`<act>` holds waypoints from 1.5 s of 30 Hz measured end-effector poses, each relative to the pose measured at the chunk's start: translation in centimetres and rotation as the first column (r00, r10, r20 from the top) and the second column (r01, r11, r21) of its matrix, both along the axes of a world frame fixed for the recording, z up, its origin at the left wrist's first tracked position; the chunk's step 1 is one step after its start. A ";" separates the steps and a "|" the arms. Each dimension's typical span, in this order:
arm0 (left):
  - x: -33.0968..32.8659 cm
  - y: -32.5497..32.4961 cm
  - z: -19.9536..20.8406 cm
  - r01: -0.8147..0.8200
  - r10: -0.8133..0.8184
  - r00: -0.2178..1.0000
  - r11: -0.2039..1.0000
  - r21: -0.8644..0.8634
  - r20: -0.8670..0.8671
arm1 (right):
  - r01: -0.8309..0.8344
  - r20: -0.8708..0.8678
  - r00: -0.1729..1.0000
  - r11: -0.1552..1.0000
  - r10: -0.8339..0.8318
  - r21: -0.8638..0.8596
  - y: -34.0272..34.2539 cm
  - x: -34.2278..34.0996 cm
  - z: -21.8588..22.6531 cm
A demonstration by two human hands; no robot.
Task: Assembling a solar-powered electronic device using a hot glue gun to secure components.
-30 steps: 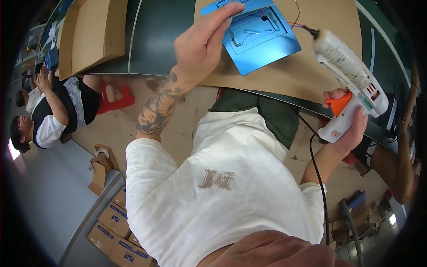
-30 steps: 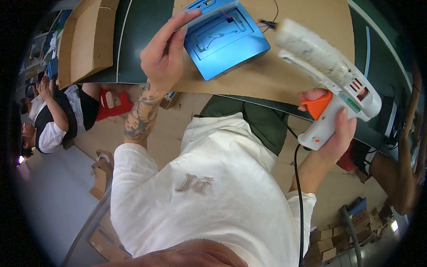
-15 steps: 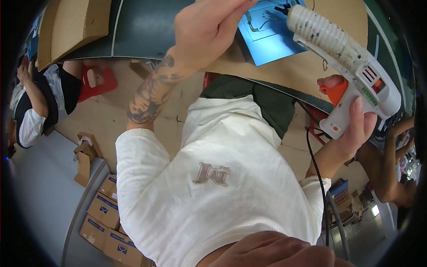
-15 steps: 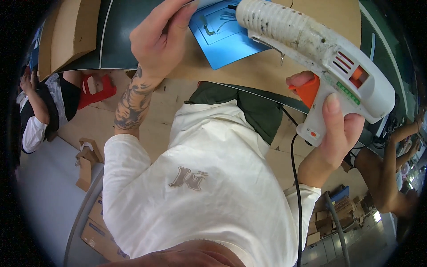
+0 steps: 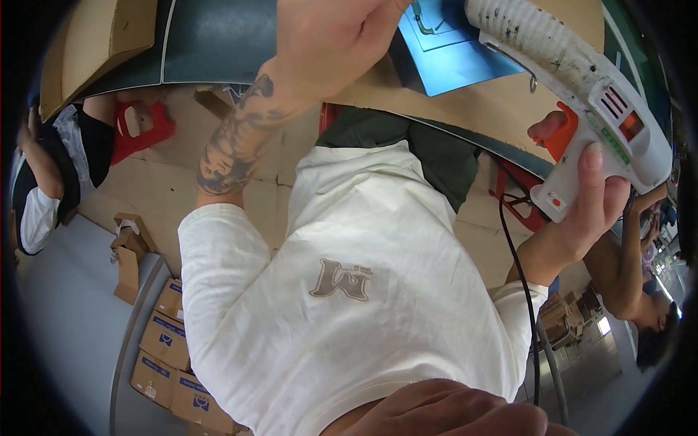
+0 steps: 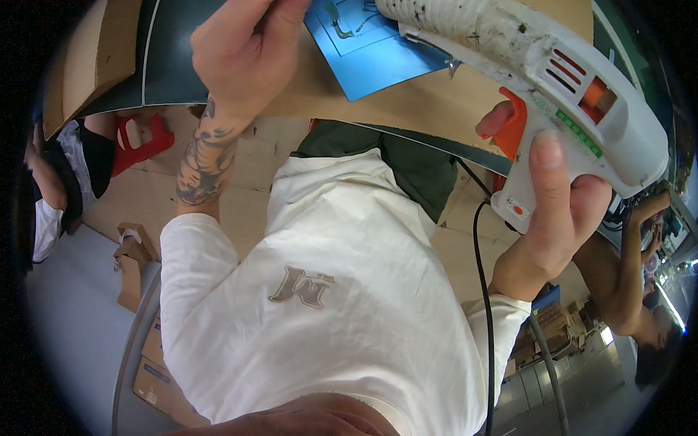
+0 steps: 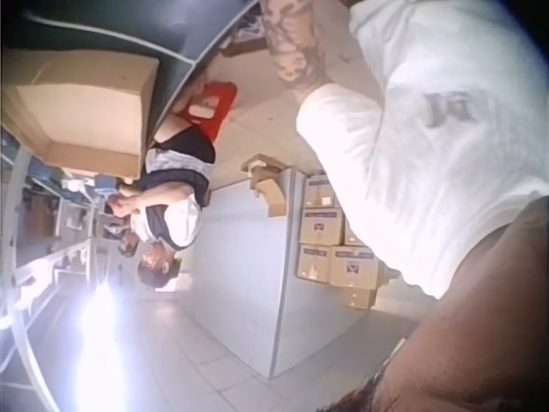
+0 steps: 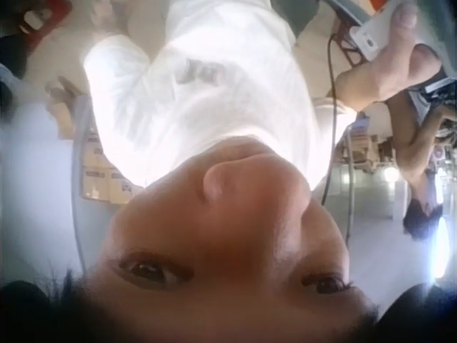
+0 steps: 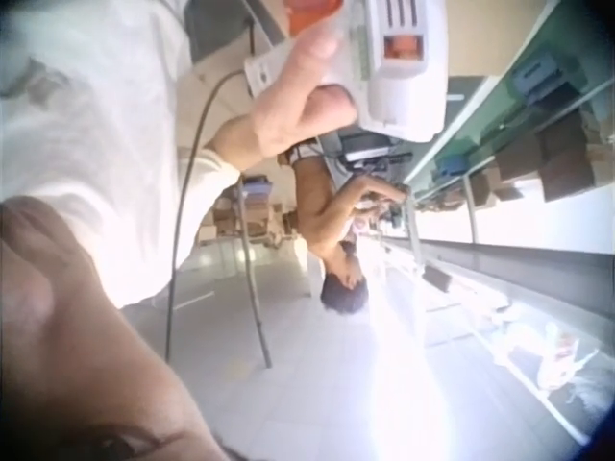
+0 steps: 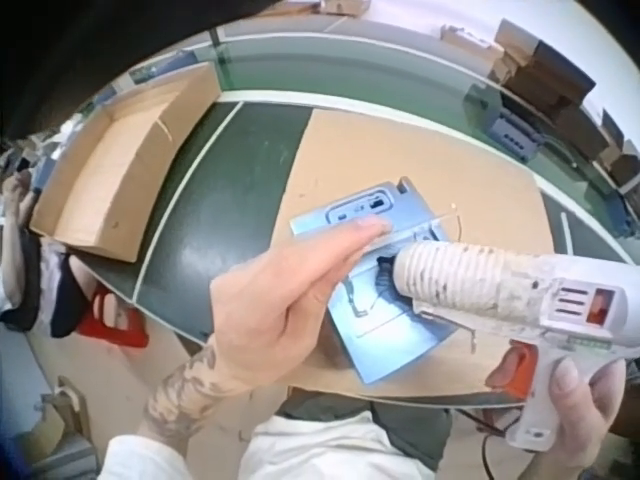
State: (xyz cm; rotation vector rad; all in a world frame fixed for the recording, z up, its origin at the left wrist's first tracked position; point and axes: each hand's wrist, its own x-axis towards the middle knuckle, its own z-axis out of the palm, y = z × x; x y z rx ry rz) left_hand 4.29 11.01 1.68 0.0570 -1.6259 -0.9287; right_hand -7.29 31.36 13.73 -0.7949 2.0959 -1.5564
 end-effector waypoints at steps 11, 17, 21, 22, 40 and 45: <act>3.0 2.0 4.2 -0.148 0.108 0.860 0.988 0.042 0.498 | 0.003 -0.023 1.000 1.000 -0.003 -0.011 0.6 -0.3 -0.4; 3.1 1.8 3.9 -0.157 0.144 0.854 0.988 -0.016 0.500 | 0.028 -0.082 0.996 1.000 -0.027 0.009 0.5 -0.1 -0.4; 2.9 1.8 3.2 -0.130 0.108 0.886 0.991 0.019 0.450 | 0.060 -0.242 0.969 0.996 -0.041 0.073 0.5 0.2 -0.4; 2.9 1.8 3.0 -0.129 0.105 0.887 0.991 0.023 0.450 | 0.066 -0.267 0.963 0.995 -0.044 0.074 0.2 0.4 -0.3; 3.4 1.8 2.6 -0.051 0.092 0.891 0.993 -0.102 0.444 | -0.082 -0.302 0.940 0.962 0.162 0.259 1.4 -3.9 4.0; 1.2 1.2 0.0 -0.050 0.067 0.969 0.996 -0.077 0.238 | -0.001 -0.863 0.434 0.959 0.257 0.285 4.4 -5.9 2.5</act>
